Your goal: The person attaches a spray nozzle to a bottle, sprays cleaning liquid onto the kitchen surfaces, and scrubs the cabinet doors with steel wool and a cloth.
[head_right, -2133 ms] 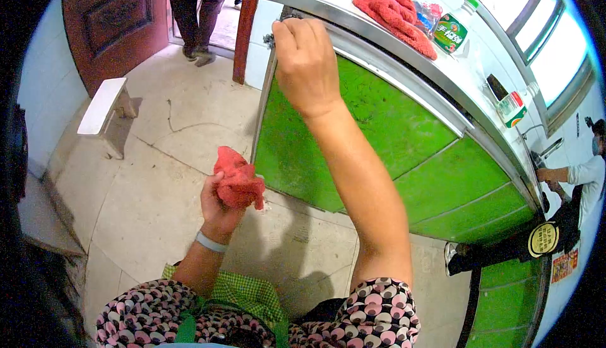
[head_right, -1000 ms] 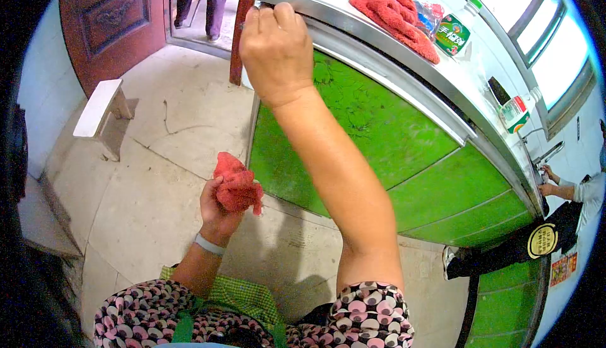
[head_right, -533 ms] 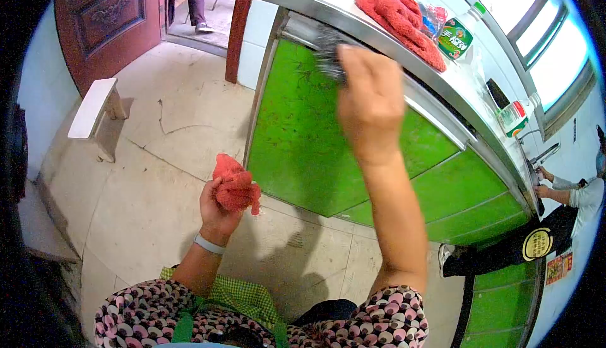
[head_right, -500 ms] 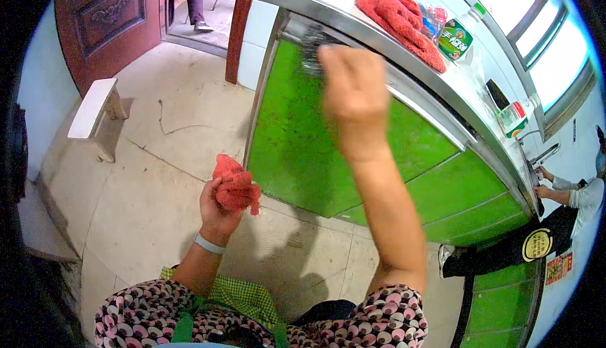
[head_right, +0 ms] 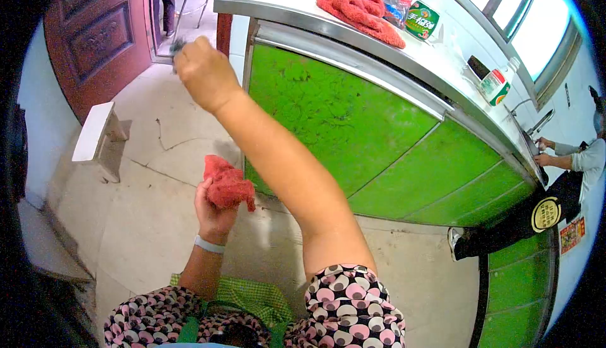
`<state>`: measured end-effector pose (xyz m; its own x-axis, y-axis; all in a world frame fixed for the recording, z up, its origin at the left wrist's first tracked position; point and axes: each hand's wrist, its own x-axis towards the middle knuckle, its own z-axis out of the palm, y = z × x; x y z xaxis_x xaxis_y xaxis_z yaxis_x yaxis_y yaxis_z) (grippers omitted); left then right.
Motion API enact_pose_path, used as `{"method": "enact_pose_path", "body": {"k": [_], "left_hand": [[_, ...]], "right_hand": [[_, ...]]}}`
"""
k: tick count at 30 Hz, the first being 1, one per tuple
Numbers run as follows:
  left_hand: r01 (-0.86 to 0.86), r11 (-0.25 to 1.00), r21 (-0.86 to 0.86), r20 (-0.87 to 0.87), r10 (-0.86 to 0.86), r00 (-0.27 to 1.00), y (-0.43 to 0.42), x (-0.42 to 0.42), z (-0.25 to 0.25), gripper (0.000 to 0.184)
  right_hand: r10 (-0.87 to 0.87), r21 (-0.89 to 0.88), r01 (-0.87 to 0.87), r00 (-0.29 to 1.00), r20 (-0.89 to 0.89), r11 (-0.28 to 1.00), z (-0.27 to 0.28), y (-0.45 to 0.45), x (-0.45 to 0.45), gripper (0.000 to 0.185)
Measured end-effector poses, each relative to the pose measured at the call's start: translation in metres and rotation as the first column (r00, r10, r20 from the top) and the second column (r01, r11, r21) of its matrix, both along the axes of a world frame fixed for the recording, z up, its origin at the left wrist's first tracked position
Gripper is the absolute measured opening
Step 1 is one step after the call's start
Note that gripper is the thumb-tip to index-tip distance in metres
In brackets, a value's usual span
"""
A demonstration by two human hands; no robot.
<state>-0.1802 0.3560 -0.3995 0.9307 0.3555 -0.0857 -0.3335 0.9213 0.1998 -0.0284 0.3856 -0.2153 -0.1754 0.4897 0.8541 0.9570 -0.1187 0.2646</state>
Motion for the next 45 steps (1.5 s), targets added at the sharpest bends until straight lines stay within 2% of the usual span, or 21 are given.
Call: {"method": "enact_pose_path", "body": {"k": [3,5,6,7,9,10,11,14,17,21,23,26,28,29,34,37,41,45], "left_hand": [[-0.002,1.0,-0.002,-0.043,0.002,0.999,0.006,-0.002,-0.007,0.04],[-0.005,1.0,-0.009,-0.051,0.005,0.999,0.009,-0.002,-0.009,0.039],[-0.009,1.0,-0.024,-0.06,0.008,0.998,0.011,-0.004,-0.01,0.039],[-0.016,0.999,-0.029,-0.061,0.014,0.998,0.011,-0.005,-0.012,0.039],[0.017,0.999,-0.034,-0.02,-0.018,1.0,0.011,-0.007,-0.014,0.041],[0.014,0.999,-0.04,-0.024,-0.015,1.0,0.011,-0.008,-0.014,0.041],[0.003,0.999,-0.048,-0.036,-0.004,0.999,0.01,-0.008,-0.011,0.041],[-0.011,0.999,-0.042,-0.051,0.009,0.999,0.011,-0.006,-0.016,0.04],[-0.011,0.999,-0.038,-0.071,0.008,0.997,0.008,-0.004,-0.017,0.04],[0.004,0.998,-0.058,-0.07,-0.008,0.998,0.001,0.0,-0.018,0.037],[0.012,0.999,-0.038,-0.083,-0.015,0.996,-0.003,-0.001,-0.011,0.037],[0.04,0.999,-0.008,-0.102,-0.041,0.994,-0.007,-0.008,-0.005,0.038],[0.057,0.998,-0.004,-0.098,-0.057,0.994,-0.009,-0.011,-0.007,0.038],[0.053,0.999,0.004,-0.094,-0.053,0.994,-0.007,-0.01,-0.011,0.039],[0.025,1.0,0.009,-0.107,-0.024,0.994,-0.006,-0.012,-0.014,0.04],[0.048,0.999,0.009,-0.095,-0.047,0.994,-0.006,-0.015,-0.01,0.04],[0.05,0.998,0.041,-0.041,-0.048,0.998,-0.006,-0.02,0.002,0.041],[0.057,0.995,0.077,-0.035,-0.054,0.998,-0.014,-0.02,0.007,0.041]], "right_hand": [[0.023,-0.06,-0.021,0.999,0.033,0.998,-0.01,-0.031,-0.017,0.017],[0.038,-0.01,-0.038,0.999,0.022,0.999,-0.009,-0.077,-0.019,0.019],[0.002,0.071,-0.013,0.988,0.153,0.997,-0.008,-0.102,-0.015,0.022],[-0.087,0.139,0.057,0.973,0.215,0.989,-0.005,-0.13,-0.013,0.025],[-0.327,0.32,0.247,0.917,0.229,0.915,0.006,-0.177,-0.013,0.019],[-0.449,0.346,0.366,0.871,0.198,0.864,0.011,-0.197,-0.01,0.023],[-0.486,0.277,0.44,0.865,0.126,0.854,0.015,-0.212,-0.006,0.026],[-0.472,0.226,0.433,0.867,0.158,0.873,0.014,-0.21,0.014,0.027],[-0.328,0.212,0.288,0.926,0.188,0.934,0.016,-0.161,0.02,0.025],[-0.183,0.25,0.127,0.959,0.215,0.96,0.021,-0.081,0.021,0.012],[-0.218,0.119,0.204,0.969,0.118,0.972,0.027,-0.074,0.013,0.021],[-0.226,0.045,0.222,0.966,0.122,0.974,0.027,-0.107,0.012,0.024],[-0.33,0.067,0.324,0.936,0.121,0.944,0.027,-0.152,0.015,0.026],[-0.328,0.16,0.296,0.912,0.246,0.942,0.026,-0.174,0.024,0.023],[-0.582,0.197,0.55,0.79,0.191,0.811,0.021,-0.289,0.018,0.036],[-0.674,0.24,0.635,0.726,0.138,0.734,0.015,-0.329,0.019,0.04],[-0.71,0.265,0.67,0.697,0.095,0.693,0.01,-0.324,0.018,0.042],[-0.519,0.206,0.488,0.843,0.141,0.848,0.014,-0.248,0.015,0.034]]}}
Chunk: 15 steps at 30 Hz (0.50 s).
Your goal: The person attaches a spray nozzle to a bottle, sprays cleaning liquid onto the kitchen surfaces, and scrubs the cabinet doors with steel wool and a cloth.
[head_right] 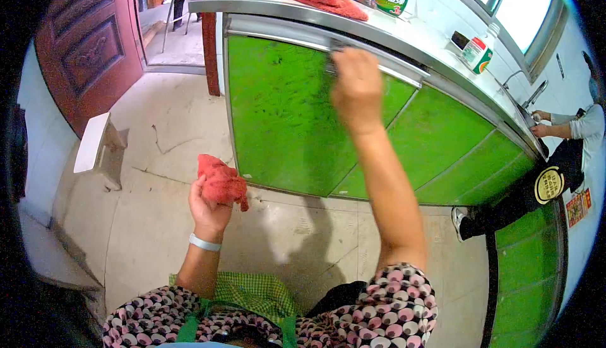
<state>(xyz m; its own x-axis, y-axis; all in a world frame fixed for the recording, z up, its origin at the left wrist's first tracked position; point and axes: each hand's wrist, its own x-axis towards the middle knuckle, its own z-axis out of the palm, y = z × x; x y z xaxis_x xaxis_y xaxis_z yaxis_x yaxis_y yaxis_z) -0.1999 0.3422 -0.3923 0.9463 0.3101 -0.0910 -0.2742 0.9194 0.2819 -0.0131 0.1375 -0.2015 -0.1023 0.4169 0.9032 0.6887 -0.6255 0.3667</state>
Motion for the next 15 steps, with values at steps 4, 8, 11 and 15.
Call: {"method": "enact_pose_path", "body": {"k": [4,8,11,15], "left_hand": [[0.005,1.0,0.003,0.006,-0.005,1.0,-0.006,0.004,-0.004,0.041],[-0.002,0.997,-0.074,0.071,0.008,0.997,-0.002,0.008,-0.009,0.038],[-0.01,0.993,-0.115,0.132,0.025,0.991,0.008,0.009,-0.012,0.038],[-0.022,0.98,-0.196,0.035,0.029,0.999,0.019,0.008,-0.006,0.031]], "right_hand": [[0.181,-0.059,-0.183,0.983,-0.039,0.981,0.011,0.064,-0.002,0.026],[0.328,-0.12,-0.318,0.942,0.07,0.94,0.03,0.084,-0.021,0.022],[0.219,-0.064,-0.211,0.958,0.184,0.975,0.043,0.066,-0.021,0.026],[0.039,-0.005,-0.039,0.981,0.19,0.999,0.047,0.06,-0.011,0.032]]}}
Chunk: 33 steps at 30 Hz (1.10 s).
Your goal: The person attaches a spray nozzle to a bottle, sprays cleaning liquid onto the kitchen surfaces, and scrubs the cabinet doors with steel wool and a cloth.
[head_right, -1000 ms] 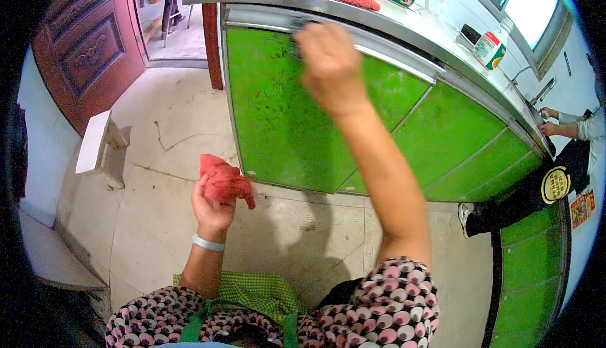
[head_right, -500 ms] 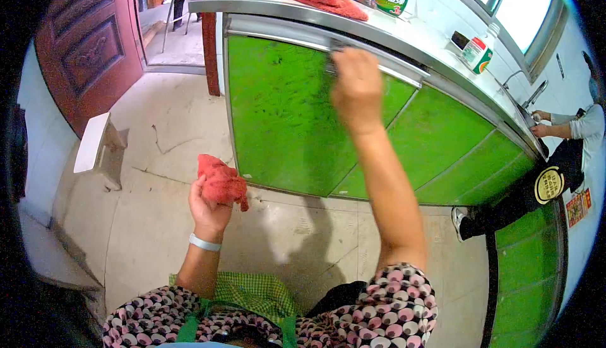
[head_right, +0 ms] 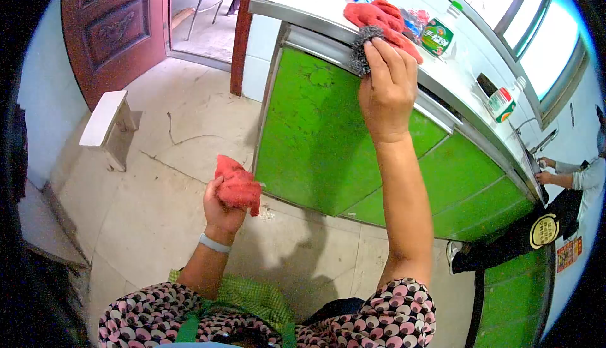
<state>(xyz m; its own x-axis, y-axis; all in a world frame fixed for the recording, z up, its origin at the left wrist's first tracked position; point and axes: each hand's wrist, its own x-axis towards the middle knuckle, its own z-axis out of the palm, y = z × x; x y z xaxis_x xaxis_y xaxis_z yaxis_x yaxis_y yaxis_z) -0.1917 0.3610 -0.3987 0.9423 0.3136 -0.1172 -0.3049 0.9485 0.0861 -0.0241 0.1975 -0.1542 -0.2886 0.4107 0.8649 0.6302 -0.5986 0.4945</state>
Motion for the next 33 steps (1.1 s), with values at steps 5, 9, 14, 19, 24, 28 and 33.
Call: {"method": "enact_pose_path", "body": {"k": [5,9,14,19,24,28,33], "left_hand": [[-0.011,1.0,-0.016,-0.049,0.01,0.999,0.005,0.002,-0.005,0.029],[0.034,0.999,-0.03,0.052,-0.032,0.998,0.011,0.003,-0.019,0.037],[-0.012,1.0,-0.016,0.061,0.013,0.998,0.018,-0.002,-0.013,0.038],[-0.044,0.999,0.015,0.042,0.044,0.998,0.023,-0.006,-0.009,0.038],[-0.032,0.999,0.005,-0.013,0.032,0.999,0.023,-0.008,-0.008,0.031],[0.002,1.0,0.015,-0.018,-0.002,1.0,0.019,-0.006,-0.011,0.033],[-0.045,0.99,0.137,0.008,0.044,0.999,0.021,-0.005,-0.016,0.04]], "right_hand": [[0.258,-0.109,-0.258,0.966,-0.019,0.96,0.008,0.086,0.011,0.022],[0.282,-0.17,-0.281,0.959,-0.016,0.945,0.012,0.17,0.004,0.008],[0.34,-0.189,-0.328,0.94,0.034,0.925,0.017,0.156,0.007,0.009],[0.216,-0.117,-0.209,0.975,0.054,0.971,0.008,0.064,0.01,0.03],[0.25,-0.123,-0.24,0.966,0.068,0.963,0.006,0.084,0.011,0.023],[0.413,-0.117,-0.413,0.91,-0.032,0.903,0.007,0.154,0.012,0.01],[0.321,-0.089,-0.32,0.947,0.001,0.943,0.015,0.14,0.002,0.001]]}}
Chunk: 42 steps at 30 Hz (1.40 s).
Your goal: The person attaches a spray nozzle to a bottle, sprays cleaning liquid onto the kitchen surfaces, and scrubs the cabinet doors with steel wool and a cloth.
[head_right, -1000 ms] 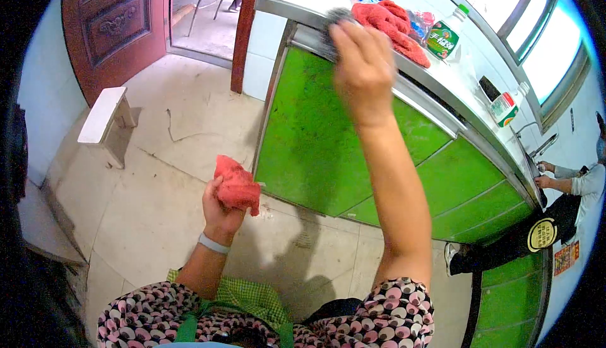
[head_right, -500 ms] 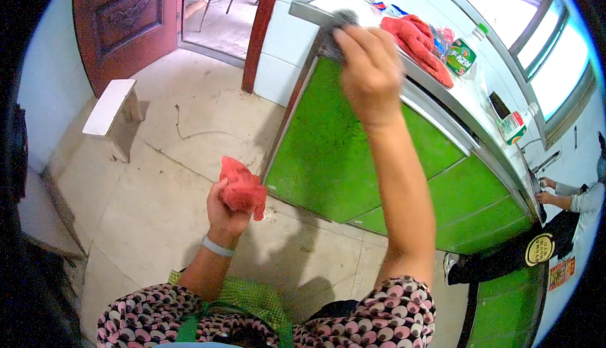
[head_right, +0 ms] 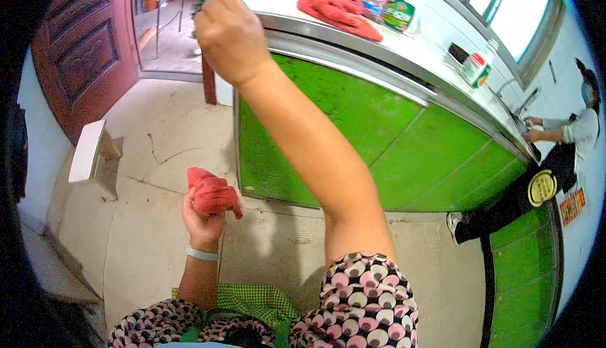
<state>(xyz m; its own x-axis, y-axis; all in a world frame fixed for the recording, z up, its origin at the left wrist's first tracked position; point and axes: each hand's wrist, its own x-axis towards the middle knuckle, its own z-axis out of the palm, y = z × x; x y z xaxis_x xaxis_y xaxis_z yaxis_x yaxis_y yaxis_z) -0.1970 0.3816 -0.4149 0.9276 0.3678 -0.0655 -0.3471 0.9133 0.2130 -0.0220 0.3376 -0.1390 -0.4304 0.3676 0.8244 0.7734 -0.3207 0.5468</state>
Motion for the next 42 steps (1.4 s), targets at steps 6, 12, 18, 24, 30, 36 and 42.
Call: {"method": "enact_pose_path", "body": {"k": [6,12,18,24,30,36,42], "left_hand": [[0.048,0.999,-0.018,-0.017,-0.048,0.999,-0.012,0.005,-0.005,0.038],[0.059,0.998,-0.008,-0.072,-0.059,0.996,-0.039,0.007,-0.001,0.034],[0.098,0.995,-0.009,-0.095,-0.098,0.991,-0.065,0.017,0.001,0.032],[0.101,0.993,0.068,-0.099,-0.094,0.991,-0.084,0.029,-0.004,0.033],[0.162,0.983,0.092,-0.072,-0.155,0.985,-0.088,0.037,-0.013,0.032],[0.122,0.987,0.108,-0.12,-0.109,0.987,-0.082,0.044,-0.025,0.031],[0.12,0.987,0.111,-0.187,-0.098,0.978,-0.073,0.043,-0.033,0.031]], "right_hand": [[-0.181,0.141,0.175,0.983,0.034,0.975,-0.014,-0.16,0.019,0.028],[-0.384,0.223,0.38,0.923,-0.029,0.898,-0.024,-0.287,0.025,0.035],[-0.415,0.334,0.429,0.902,-0.114,0.839,-0.036,-0.385,0.038,0.043],[-0.516,0.501,0.572,0.815,-0.262,0.649,-0.06,-0.488,0.06,0.031],[-0.455,0.452,0.859,0.512,-0.729,0.241,-0.052,-0.59,0.064,0.028],[-0.02,0.586,0.781,0.604,-0.797,0.215,-0.065,-0.564,0.061,0.026],[-0.403,0.486,0.843,0.538,-0.741,0.231,-0.068,-0.482,0.074,0.022]]}}
